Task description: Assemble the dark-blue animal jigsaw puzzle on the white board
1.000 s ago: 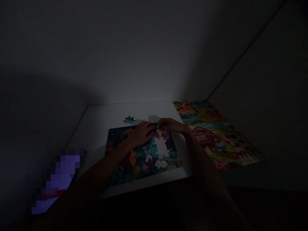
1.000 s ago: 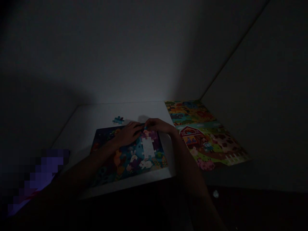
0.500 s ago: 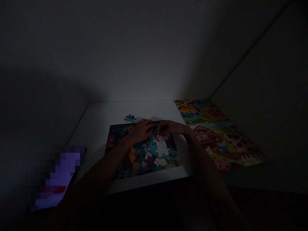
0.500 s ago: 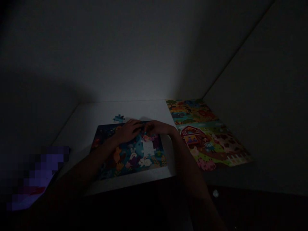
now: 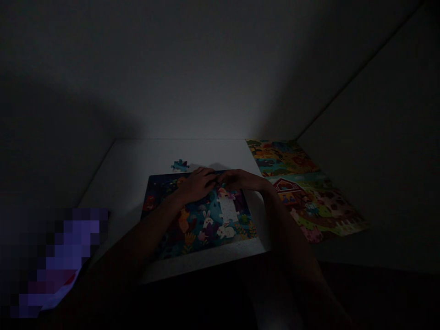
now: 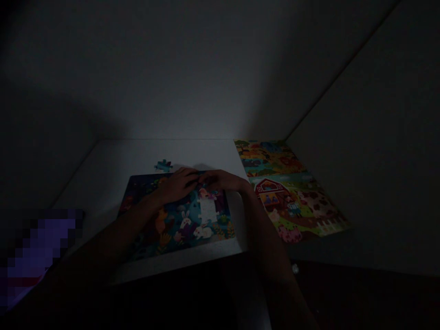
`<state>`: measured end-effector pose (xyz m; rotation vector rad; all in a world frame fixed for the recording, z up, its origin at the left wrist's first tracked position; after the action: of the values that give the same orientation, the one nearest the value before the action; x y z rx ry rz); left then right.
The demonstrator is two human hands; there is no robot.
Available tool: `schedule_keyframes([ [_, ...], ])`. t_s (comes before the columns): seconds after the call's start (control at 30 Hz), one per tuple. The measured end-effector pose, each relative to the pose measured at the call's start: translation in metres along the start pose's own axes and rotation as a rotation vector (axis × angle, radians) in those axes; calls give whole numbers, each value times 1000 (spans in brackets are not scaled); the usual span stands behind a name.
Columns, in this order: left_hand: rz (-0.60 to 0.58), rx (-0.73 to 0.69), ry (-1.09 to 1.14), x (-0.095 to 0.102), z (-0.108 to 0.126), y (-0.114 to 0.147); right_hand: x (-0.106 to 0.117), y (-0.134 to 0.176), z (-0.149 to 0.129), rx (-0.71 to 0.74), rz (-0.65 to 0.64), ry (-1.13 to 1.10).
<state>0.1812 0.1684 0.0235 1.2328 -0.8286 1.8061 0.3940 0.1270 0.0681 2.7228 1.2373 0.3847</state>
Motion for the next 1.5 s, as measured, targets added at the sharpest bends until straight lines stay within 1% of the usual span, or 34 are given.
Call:
schedule_keyframes([
  [0.1, -2, -4, 3, 0, 0, 0, 0, 0, 3, -12, 7, -35],
  [0.23, 6, 3, 14, 0, -1, 0, 2, -1, 8, 4, 75, -100],
  [0.33, -5, 5, 17, 0, 0, 1, 3, -2, 10, -9, 104, -119],
  [0.5, -5, 1, 16, 2, 1, 1, 4, -4, 12, 22, 175, -151],
  [0.6, -5, -13, 7, 1, 1, 1, 4, -4, 11, 26, 196, -154],
  [0.7, -3, -23, 9, 1, 0, 1, 6, -4, 10, 29, 193, -118],
  [0.87, 2, -14, 14, 3, 2, 1, 7, -4, 11, 73, 183, -58],
  [1.1, -8, 1, 26, 4, 4, 2, 1, -4, 11, 27, 174, -158],
  [1.2, 5, -8, 37, 3, 3, 2, 2, -4, 13, -6, 193, -127],
  [1.3, 7, -19, 37, 2, 2, 1, 3, -4, 14, 4, 195, -114],
  [1.4, 10, -21, 32, 1, 1, 1, 4, -3, 13, 30, 179, -110],
  [1.5, 15, -24, 41, 0, 0, 1, 4, -2, 10, 32, 154, -47],
])
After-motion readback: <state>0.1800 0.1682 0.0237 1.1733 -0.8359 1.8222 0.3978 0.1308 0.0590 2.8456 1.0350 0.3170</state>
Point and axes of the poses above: each hand's wrist, its own y-axis away from the middle knuckle, its own x-axis out of the back of the hand, z = x × y, the point moved 1 cm from there along -y, towards the middle knuckle, and after that the axes turned 13 degrees about -z, right-handed, at the moved point
